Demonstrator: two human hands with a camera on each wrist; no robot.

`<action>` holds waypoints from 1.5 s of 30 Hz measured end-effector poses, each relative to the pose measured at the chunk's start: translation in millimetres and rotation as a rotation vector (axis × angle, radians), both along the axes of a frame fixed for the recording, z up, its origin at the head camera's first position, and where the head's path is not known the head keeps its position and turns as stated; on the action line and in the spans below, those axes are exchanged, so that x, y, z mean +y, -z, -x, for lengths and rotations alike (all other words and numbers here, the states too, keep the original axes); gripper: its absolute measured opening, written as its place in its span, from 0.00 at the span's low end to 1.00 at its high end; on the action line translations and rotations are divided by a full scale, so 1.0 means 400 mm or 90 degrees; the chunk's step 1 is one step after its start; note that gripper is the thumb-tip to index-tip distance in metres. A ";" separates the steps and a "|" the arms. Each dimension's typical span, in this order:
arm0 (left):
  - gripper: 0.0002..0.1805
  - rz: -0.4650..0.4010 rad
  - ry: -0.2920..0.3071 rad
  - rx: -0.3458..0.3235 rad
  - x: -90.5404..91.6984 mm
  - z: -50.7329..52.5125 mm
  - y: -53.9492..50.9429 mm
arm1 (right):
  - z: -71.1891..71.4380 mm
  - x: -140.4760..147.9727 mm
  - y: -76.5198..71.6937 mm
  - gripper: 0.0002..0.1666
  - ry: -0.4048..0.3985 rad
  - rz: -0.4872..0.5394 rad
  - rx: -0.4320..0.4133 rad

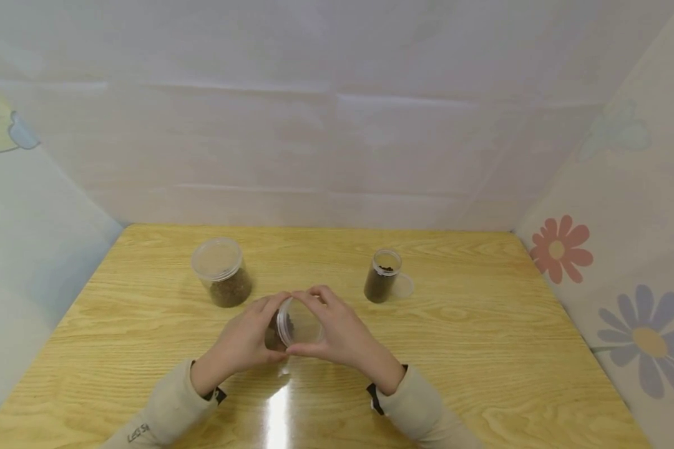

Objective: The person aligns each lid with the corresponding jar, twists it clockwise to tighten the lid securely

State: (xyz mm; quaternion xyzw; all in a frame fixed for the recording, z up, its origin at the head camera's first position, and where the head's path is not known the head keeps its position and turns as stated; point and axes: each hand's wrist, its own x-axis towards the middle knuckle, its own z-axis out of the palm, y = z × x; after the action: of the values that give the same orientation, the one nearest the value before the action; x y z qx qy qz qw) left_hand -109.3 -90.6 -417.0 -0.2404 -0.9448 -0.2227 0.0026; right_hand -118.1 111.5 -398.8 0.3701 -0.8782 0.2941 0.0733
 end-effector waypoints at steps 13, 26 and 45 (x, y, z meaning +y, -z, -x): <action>0.53 -0.003 0.004 -0.003 0.000 0.001 0.002 | -0.001 -0.003 -0.012 0.47 0.003 -0.015 -0.015; 0.53 -0.006 0.005 0.003 0.000 0.000 0.002 | 0.000 -0.003 -0.016 0.47 -0.001 -0.018 -0.023; 0.54 -0.019 0.011 0.004 0.001 0.002 0.001 | 0.000 -0.004 -0.012 0.48 0.031 -0.035 -0.014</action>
State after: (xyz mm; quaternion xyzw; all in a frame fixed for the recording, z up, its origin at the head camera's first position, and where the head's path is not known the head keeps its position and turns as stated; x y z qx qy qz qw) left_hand -110.0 -90.1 -417.4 -0.2490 -0.9393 -0.2358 0.0071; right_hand -118.0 110.0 -394.1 0.3473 -0.8954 0.2721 0.0602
